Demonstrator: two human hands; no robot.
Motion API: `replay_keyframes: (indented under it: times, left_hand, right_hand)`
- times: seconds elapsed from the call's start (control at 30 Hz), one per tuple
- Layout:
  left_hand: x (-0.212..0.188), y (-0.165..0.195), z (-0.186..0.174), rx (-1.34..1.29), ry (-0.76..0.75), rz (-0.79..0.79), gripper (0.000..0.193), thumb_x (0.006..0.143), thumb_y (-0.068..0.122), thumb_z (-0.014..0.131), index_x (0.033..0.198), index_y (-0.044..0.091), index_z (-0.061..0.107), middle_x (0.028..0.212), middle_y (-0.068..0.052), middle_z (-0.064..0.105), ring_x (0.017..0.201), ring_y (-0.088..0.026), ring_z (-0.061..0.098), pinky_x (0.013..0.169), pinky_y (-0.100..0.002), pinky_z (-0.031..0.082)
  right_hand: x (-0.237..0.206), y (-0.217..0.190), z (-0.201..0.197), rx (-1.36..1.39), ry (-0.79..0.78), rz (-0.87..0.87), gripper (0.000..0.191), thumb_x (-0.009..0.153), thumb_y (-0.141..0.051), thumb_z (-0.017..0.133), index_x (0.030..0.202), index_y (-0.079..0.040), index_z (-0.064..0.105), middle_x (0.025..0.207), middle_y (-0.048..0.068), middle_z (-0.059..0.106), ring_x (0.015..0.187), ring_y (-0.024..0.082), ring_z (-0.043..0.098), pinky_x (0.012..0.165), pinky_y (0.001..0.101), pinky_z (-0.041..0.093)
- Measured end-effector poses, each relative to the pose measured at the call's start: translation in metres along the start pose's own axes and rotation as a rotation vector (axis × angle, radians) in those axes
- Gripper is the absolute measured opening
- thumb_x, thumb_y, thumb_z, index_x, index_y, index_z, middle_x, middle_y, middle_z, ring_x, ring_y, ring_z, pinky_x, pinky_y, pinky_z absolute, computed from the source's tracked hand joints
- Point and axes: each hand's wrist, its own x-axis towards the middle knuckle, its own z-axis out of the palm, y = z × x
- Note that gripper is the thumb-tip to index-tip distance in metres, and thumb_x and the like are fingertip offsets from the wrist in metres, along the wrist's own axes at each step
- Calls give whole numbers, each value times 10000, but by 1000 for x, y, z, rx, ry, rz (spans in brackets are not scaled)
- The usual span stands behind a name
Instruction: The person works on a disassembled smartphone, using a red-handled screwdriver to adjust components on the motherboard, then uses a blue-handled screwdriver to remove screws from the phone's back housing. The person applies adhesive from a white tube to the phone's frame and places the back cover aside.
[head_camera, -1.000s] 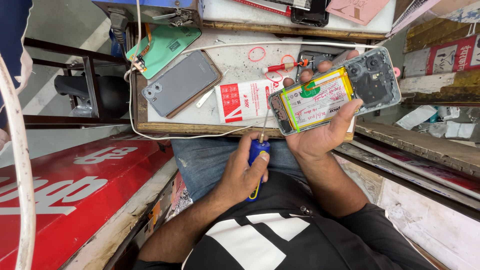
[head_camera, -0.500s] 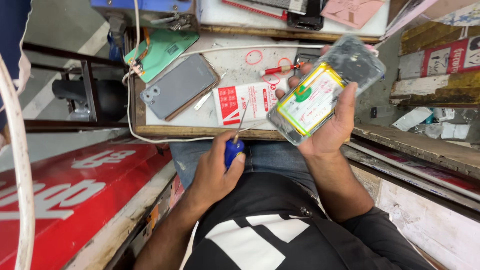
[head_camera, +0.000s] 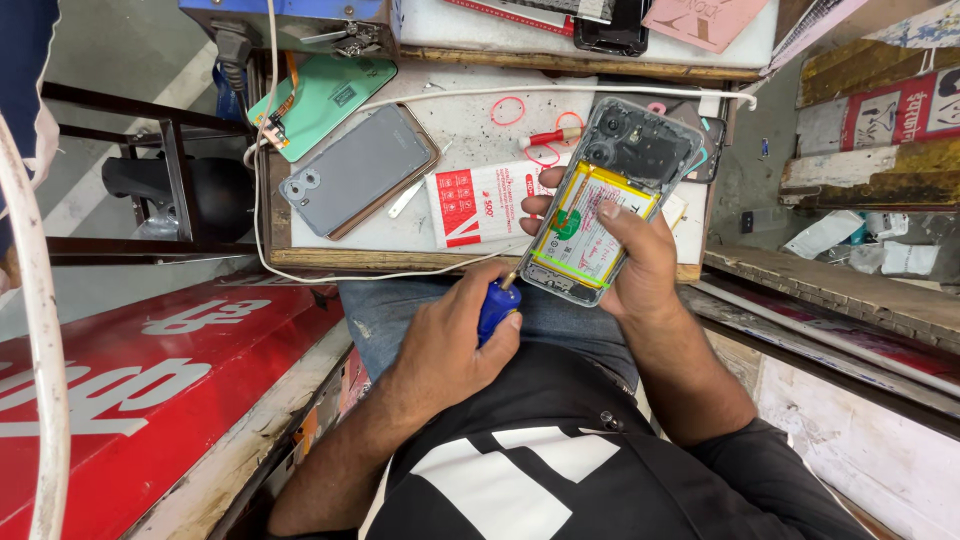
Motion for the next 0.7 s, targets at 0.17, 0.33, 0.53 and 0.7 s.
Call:
replay_keyframes:
  times: [0.17,0.33,0.53,0.7]
  left_hand:
    - [7,2,2,44,36,19,507,934,213,685,1363,30,488,1140,-241,705,936,-418,740,756,-476,608]
    - [14,1,-3,104,16,-2,504,951,224,667,1362,4,474,1122,-260,700,876,-415,748,715,-478,615]
    - [18,0,4,111,1,-21,502,973,225,642,1369,-10,443,1111,-268,687,849,-398,762,685,-461,632]
    - [17,0,8,61,30,-38,489,975,209,641,1368,-4,443,1114,-275,690,867,-420,754,693,-473,631]
  right_hand:
    - [-2,-1,5,-37,9,74,639,969,-224,626,1508,44,412,1398,308,572,1255,448,627,1059,616,541]
    - [-2,1,3,-8,-39,111,680,957,-209,648,1536,7,365,1400,315,559,1281,449,611,1078,612,526]
    - [-2,7,-4,27,-43,110,663,972,-216,646,1542,-21,370,1376,301,572,1269,441,617,1082,616,528]
    - [-4,12,-6,-11,9,109,623,997,-226,637,1519,35,420,1388,305,594,1271,439,631,1089,617,532]
